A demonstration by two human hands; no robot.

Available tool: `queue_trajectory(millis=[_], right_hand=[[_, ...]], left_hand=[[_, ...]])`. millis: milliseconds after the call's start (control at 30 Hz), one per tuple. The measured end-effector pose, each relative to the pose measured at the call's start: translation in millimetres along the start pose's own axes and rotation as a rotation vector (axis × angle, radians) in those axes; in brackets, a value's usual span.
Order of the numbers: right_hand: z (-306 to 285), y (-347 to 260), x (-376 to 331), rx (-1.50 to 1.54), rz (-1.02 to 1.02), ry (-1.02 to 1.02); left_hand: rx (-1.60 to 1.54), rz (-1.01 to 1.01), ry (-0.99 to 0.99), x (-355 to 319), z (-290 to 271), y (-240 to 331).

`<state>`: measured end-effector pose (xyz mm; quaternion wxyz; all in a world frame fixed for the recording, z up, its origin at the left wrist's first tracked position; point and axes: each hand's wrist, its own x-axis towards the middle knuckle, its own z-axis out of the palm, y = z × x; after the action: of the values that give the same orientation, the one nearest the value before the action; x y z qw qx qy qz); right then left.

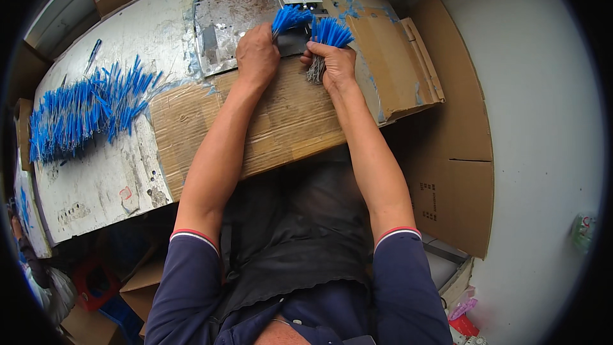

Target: Manually processing bundles of blue wires using a specialized crimping or testing machine in a workshop.

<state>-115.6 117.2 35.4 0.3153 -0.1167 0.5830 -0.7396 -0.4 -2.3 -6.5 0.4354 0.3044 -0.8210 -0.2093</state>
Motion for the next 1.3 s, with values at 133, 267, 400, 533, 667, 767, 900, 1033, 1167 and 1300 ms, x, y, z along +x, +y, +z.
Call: queue_trajectory(millis=[133,267,400,533,667,767,900,1033,1167,1300], right_hand=[[-3.6,0.0,2.8,-0.08,0.033,0.032],[2.1,-2.2,0.5,-0.109,0.092,-0.025],[18.3,0.8,-8.9,-0.168,0.057,-0.106],[23.8,3.4,-13.5,-0.214,0.05,-0.177],[19.5,4.9,-14.2,-0.111,0.094,-0.16],[16.4,4.9,-16.6,-0.05,0.138,-0.155],[15.1,9.0,-23.5,-0.062,0.112,-0.173],[11.5,4.5,-26.0,-0.123,0.103,-0.221],[13.0,2.3,-25.6,-0.118,0.047,-0.133],[8.5,-0.6,-12.3,-0.125,-0.02,0.015]], left_hand=[[0.029,-0.029,0.015,0.8,0.9,-0.3],[-0.095,-0.193,0.054,2.6,-3.3,4.4],[-0.409,-0.226,0.025,4.5,-0.3,4.3],[-0.553,-0.223,-0.036,1.5,0.1,11.8],[-0.506,-0.208,0.046,2.0,-2.8,17.6],[-0.428,-0.164,0.093,1.3,-0.4,14.4],[-0.392,-0.192,0.084,2.2,3.2,5.7],[-0.371,-0.169,0.065,0.2,1.5,13.3],[-0.395,-0.158,0.11,-0.1,6.1,4.9],[-0.415,-0.266,0.169,3.4,3.4,6.4]])
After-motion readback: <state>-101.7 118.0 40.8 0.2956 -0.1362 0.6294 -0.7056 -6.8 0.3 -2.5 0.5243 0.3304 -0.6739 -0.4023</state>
